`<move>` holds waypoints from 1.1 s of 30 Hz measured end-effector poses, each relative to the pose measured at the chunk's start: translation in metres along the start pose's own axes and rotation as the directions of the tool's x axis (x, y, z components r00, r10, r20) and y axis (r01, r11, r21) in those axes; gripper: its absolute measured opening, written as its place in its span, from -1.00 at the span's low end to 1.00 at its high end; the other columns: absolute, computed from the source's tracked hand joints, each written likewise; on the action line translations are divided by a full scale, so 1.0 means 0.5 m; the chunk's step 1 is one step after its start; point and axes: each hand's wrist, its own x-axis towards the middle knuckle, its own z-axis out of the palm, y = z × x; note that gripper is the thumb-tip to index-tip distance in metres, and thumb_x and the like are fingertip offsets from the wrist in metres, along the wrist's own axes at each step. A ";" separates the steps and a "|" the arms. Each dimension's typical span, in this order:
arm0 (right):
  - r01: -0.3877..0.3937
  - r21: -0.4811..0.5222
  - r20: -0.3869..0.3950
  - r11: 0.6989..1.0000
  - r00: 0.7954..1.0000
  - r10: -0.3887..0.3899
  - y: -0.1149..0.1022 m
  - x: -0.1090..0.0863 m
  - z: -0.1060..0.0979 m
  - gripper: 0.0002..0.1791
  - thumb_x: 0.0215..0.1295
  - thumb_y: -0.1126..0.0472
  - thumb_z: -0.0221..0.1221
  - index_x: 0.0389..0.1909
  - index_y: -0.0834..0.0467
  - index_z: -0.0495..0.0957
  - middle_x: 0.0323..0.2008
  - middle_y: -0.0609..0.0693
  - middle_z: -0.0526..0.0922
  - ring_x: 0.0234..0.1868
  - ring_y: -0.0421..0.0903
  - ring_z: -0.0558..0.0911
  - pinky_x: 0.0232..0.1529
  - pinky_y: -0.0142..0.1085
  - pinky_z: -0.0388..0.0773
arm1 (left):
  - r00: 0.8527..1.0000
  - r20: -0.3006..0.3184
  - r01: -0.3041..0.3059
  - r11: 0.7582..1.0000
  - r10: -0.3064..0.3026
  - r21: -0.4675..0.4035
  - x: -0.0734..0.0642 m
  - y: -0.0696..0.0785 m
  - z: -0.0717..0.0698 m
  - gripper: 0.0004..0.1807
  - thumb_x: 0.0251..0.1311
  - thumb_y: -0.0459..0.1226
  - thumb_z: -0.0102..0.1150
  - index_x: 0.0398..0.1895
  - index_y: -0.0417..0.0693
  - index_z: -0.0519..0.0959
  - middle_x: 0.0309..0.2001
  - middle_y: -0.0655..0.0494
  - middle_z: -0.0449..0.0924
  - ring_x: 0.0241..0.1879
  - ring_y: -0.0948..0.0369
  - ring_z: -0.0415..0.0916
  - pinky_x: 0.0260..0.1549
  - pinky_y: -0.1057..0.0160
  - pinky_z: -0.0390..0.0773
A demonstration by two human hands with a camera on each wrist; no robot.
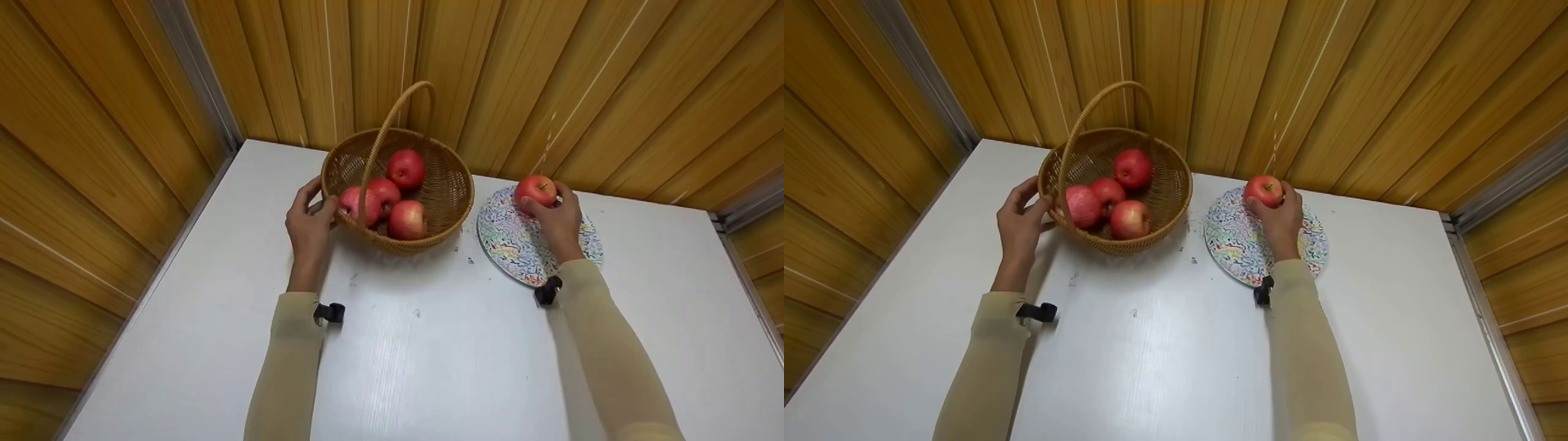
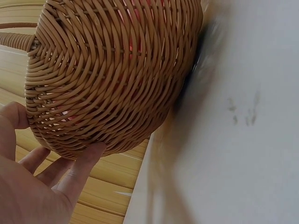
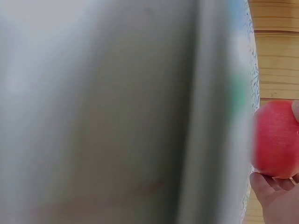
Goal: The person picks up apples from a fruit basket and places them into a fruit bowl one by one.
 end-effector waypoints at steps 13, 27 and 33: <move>-0.064 -0.003 -0.085 0.998 0.994 0.063 -0.029 -0.019 0.005 0.08 0.44 -0.10 0.37 0.72 0.11 -0.06 0.68 0.08 0.07 0.66 0.06 0.09 0.56 -0.12 0.18 | 1.000 0.000 0.002 1.000 -0.002 0.009 0.002 0.002 0.009 -0.51 0.40 -0.29 0.31 0.39 0.06 0.60 0.35 0.12 0.56 0.13 0.13 0.67 -0.21 0.13 0.78; 0.160 0.279 -0.227 0.947 0.969 -0.097 -0.107 -0.106 0.049 -0.15 0.46 0.09 0.37 0.64 0.10 0.18 0.60 0.02 0.26 0.60 -0.02 0.26 0.44 -0.25 0.38 | 1.000 -0.011 -0.010 1.000 0.011 0.024 0.003 -0.001 0.001 -0.50 0.40 -0.27 0.32 0.39 0.05 0.60 0.34 0.12 0.57 0.12 0.14 0.68 -0.23 0.12 0.79; 0.208 0.342 -0.230 0.916 0.964 -0.132 -0.110 -0.132 0.064 -0.16 0.43 0.12 0.41 0.62 0.13 0.23 0.57 0.07 0.32 0.57 -0.02 0.32 0.38 -0.25 0.45 | 1.000 0.005 -0.017 1.000 0.017 0.006 0.001 -0.003 0.000 -0.48 0.40 -0.27 0.32 0.42 0.02 0.58 0.37 0.06 0.55 0.14 0.12 0.67 -0.12 -0.06 0.77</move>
